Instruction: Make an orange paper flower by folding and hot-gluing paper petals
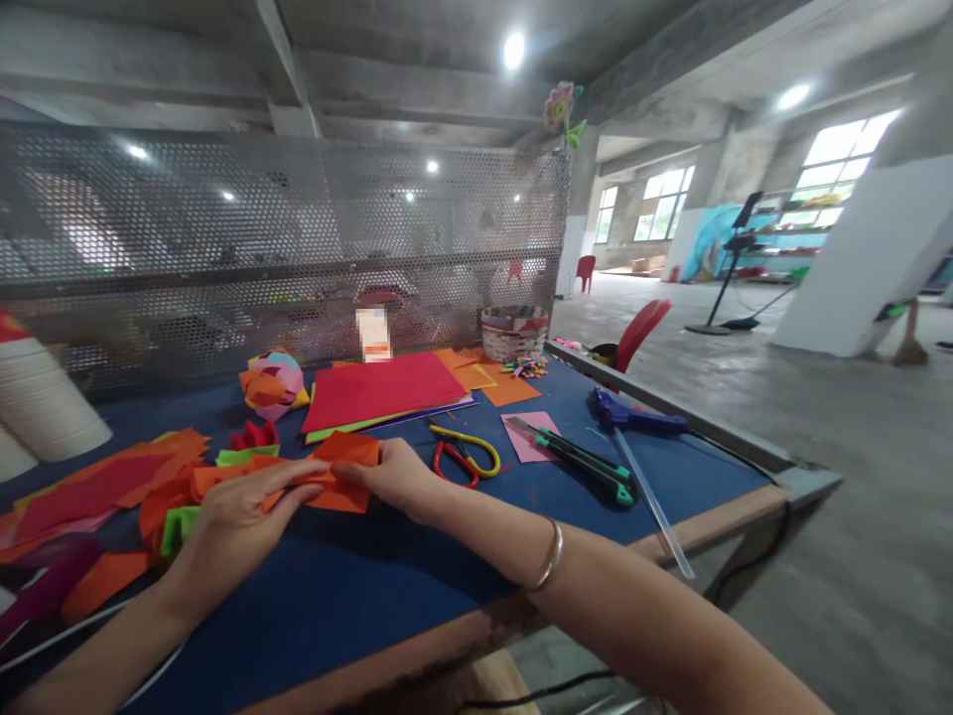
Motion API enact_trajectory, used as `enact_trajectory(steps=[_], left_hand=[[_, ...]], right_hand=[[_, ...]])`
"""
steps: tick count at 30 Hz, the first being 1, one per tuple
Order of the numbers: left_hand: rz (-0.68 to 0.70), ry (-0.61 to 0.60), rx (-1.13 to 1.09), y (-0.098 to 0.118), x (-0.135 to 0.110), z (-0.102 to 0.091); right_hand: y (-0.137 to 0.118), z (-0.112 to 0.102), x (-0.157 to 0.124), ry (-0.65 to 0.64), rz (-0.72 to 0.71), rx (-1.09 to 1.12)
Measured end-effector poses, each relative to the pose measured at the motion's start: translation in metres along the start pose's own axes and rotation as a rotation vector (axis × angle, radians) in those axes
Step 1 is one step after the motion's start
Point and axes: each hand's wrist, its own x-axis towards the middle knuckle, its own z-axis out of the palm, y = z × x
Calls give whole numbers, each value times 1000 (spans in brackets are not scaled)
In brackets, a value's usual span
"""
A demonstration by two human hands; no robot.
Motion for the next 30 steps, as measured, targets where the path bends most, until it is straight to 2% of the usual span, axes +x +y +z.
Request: enact_trajectory(steps=[8,16,23,27,30], left_hand=[[13,4,30,2,1,-2],[-124,-66,-23,6,5,-7],[-67,-39,51,1,6,-7],[-82,0,114,1,6,-8],[-75,-22,82,3,6,-9]], right_hand=[[5,-2,3,-37,24,-21],[1,0,2,-24,34,-58],[-8,3,-3,50,34,-74],[-10,3,-4,25,25,-40],[-4,2,-1,16,-49,-53]])
